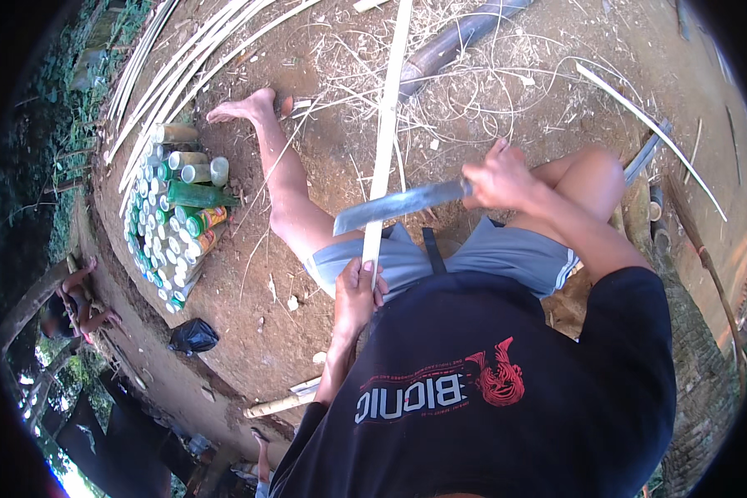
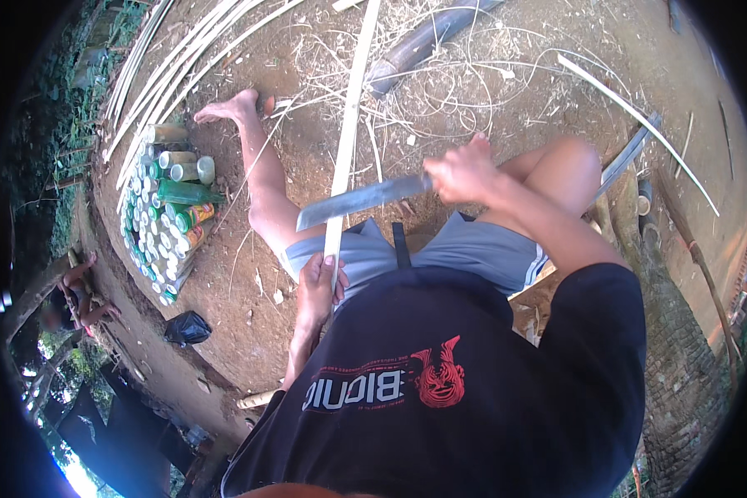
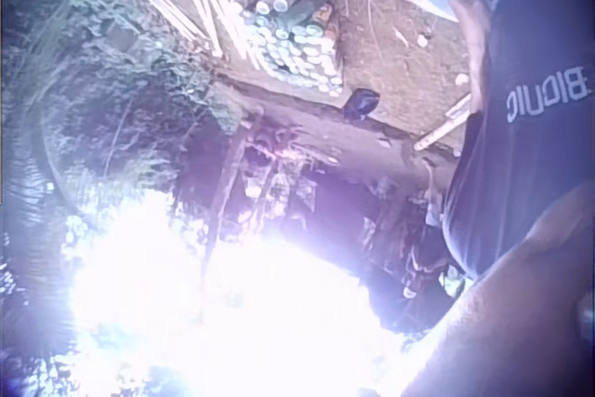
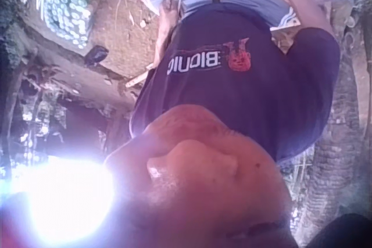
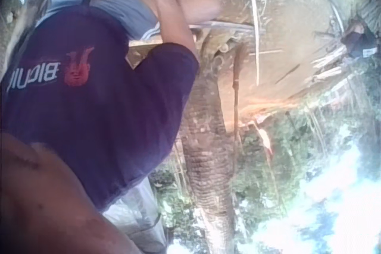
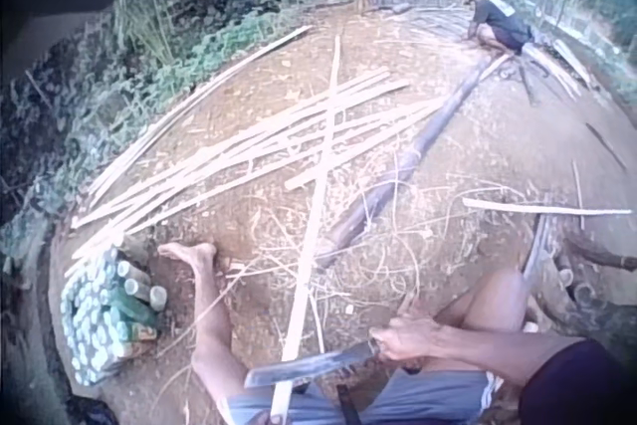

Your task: The person shaves a thin strip of bamboo using a large knife while sitting on the ground, periodically picking up and inspecting other bamboo strips.

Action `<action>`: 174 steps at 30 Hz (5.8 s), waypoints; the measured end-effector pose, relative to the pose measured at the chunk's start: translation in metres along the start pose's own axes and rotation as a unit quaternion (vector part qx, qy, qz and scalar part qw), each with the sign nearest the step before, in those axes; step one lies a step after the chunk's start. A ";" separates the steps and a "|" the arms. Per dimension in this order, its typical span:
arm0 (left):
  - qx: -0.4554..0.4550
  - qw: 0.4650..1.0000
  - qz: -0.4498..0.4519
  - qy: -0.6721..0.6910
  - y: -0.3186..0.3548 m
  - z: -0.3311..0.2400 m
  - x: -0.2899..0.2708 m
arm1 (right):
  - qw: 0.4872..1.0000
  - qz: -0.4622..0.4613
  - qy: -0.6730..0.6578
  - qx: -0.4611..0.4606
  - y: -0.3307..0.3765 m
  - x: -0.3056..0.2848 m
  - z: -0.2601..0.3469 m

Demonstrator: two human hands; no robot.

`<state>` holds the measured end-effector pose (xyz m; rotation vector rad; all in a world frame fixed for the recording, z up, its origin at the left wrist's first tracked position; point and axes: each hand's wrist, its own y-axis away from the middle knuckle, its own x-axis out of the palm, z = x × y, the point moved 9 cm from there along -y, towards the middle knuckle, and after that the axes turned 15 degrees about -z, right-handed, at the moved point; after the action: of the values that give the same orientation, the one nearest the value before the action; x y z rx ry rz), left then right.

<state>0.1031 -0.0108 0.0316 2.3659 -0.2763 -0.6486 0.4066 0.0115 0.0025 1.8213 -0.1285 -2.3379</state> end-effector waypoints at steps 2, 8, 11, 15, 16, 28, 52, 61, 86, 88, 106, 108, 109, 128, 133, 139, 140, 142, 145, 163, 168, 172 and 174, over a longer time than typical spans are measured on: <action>-0.022 1.000 -0.004 0.012 0.010 0.005 -0.003 | 0.992 0.012 -0.069 0.108 -0.008 -0.008 -0.018; 0.008 1.000 -0.011 0.001 0.008 0.005 -0.008 | 1.000 0.023 -0.004 -0.021 -0.004 0.022 -0.006; -0.009 1.000 0.002 0.008 0.015 0.009 -0.002 | 0.972 -0.100 -0.150 0.148 -0.025 0.012 -0.081; 0.013 1.000 -0.008 0.009 0.014 0.006 -0.011 | 0.985 -0.062 -0.107 0.122 -0.014 0.014 -0.026; 0.003 1.000 0.001 0.024 0.017 0.009 -0.012 | 0.995 -0.037 -0.087 0.041 -0.011 0.015 -0.010; -0.004 0.999 0.004 0.034 0.030 0.026 -0.031 | 0.975 -0.084 -0.124 0.163 -0.064 0.015 -0.091; -0.066 0.997 0.005 0.049 0.068 0.080 -0.081 | 0.980 -0.058 -0.157 0.112 -0.089 0.033 -0.096; -0.065 0.994 0.035 0.084 0.050 0.092 -0.090 | 0.967 -0.154 -0.152 0.133 -0.109 0.023 -0.095; 0.165 0.942 -0.223 -0.187 -0.079 -0.031 -0.106 | 0.929 -0.024 -0.162 0.332 -0.124 0.057 -0.142; 0.192 0.945 -0.183 -0.190 -0.138 -0.057 -0.047 | 0.932 -0.042 -0.161 0.321 -0.125 0.065 -0.133; -0.006 0.999 -0.025 0.022 -0.125 -0.034 0.009 | 0.993 -0.099 -0.002 0.071 -0.134 0.040 -0.103; -0.020 0.999 -0.032 0.028 -0.109 -0.023 0.008 | 0.961 -0.135 -0.099 0.222 -0.145 0.025 -0.149; -0.024 0.999 -0.037 0.029 -0.104 -0.019 0.005 | 0.959 -0.138 -0.117 0.218 -0.141 0.030 -0.138; -0.061 0.998 -0.001 -0.007 -0.021 0.036 -0.059 | 0.964 -0.088 -0.038 0.247 -0.116 0.034 -0.193; -0.032 0.998 -0.046 -0.028 -0.041 0.041 -0.057 | 0.966 0.093 -0.153 0.187 -0.085 0.078 -0.060; 0.046 0.973 -0.153 -0.168 -0.045 0.039 -0.060 | 0.941 0.076 -0.190 0.268 -0.052 0.117 -0.068; 0.104 0.953 -0.178 -0.222 -0.046 0.029 -0.061 | 0.939 0.081 -0.187 0.279 -0.047 0.118 -0.073; 0.218 0.895 -0.225 -0.318 -0.047 0.013 -0.057 | 0.936 0.085 -0.187 0.287 -0.042 0.109 -0.080; 0.270 0.851 -0.276 -0.356 -0.064 -0.016 -0.057 | 0.908 0.089 -0.248 0.327 -0.032 0.100 -0.085; -0.038 0.982 0.168 0.084 -0.140 -0.040 0.066 | 0.971 -0.063 -0.110 0.201 -0.064 0.021 -0.077; -0.051 0.980 0.149 0.123 -0.122 -0.054 0.052 | 0.969 0.024 -0.184 0.160 -0.048 0.020 -0.027; -0.055 0.982 0.145 0.111 -0.105 -0.047 0.043 | 0.970 -0.101 -0.116 0.191 -0.080 0.018 -0.085; -0.039 0.983 0.152 0.095 -0.101 -0.044 0.036 | 0.947 -0.109 -0.169 0.251 -0.074 0.022 -0.107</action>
<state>0.1593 0.0776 -0.0187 2.2285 -0.5050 -0.2807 0.4984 0.0839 -0.0578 1.6633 -0.6563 -2.9738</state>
